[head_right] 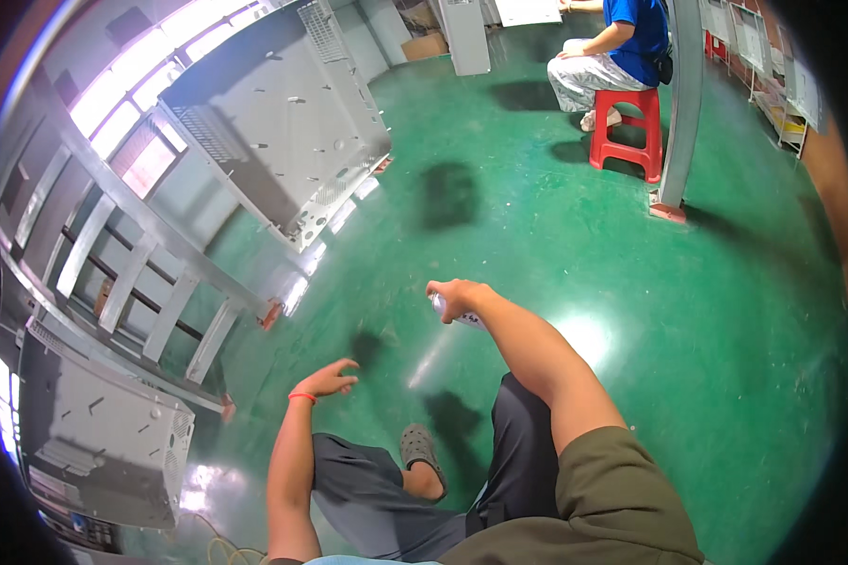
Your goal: Spray painting the interior surfaces of metal cabinet parts.
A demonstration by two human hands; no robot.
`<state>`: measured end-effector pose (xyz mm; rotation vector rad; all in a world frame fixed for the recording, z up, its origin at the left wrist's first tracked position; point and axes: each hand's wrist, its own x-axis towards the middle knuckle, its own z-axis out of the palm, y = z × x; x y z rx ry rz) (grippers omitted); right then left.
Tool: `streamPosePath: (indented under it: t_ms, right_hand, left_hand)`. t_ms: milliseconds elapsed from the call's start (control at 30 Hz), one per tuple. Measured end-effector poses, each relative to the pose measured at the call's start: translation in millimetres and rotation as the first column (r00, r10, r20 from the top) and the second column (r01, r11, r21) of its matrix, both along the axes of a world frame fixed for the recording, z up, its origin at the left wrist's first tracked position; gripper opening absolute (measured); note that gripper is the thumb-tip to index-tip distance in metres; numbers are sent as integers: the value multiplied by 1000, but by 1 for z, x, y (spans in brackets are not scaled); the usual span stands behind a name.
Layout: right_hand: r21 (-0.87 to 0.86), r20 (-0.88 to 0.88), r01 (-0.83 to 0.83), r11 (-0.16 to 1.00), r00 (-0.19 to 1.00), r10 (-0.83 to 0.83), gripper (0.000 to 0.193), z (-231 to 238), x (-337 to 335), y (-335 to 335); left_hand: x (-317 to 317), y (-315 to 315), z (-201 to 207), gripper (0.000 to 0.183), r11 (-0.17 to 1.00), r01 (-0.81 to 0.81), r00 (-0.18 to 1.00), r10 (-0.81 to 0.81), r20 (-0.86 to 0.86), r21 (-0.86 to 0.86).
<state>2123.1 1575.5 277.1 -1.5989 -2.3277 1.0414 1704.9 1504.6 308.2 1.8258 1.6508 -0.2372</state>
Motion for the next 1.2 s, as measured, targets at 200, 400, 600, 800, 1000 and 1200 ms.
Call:
streamPosePath:
  t_ms: [200, 400, 600, 800, 1000, 1200]
  right_hand:
    - [-51, 75, -45, 998, 996, 48, 90, 5, 4, 0]
    - [-113, 137, -79, 990, 986, 94, 91, 9, 12, 3]
    - [-130, 155, -55, 990, 985, 75, 95, -4, 37, 19]
    - [-165, 171, -30, 986, 984, 58, 97, -10, 55, 31]
    - [-189, 187, -36, 981, 980, 72, 98, 1, 61, 38]
    - [-167, 170, -59, 984, 981, 87, 95, -6, 74, 50]
  left_hand:
    - [22, -9, 1, 46, 971, -118, 978, 150, 146, -208]
    - [32, -8, 6, 43, 969, -175, 969, 202, 146, -176]
    - [49, 6, 6, 41, 965, -171, 974, 197, 114, -199]
    - [66, 17, 0, 42, 968, -158, 973, 187, 137, -197]
    - [78, 26, 2, 44, 969, -162, 975, 186, 119, -184]
    - [87, 38, -3, 46, 971, -157, 980, 176, 92, -179]
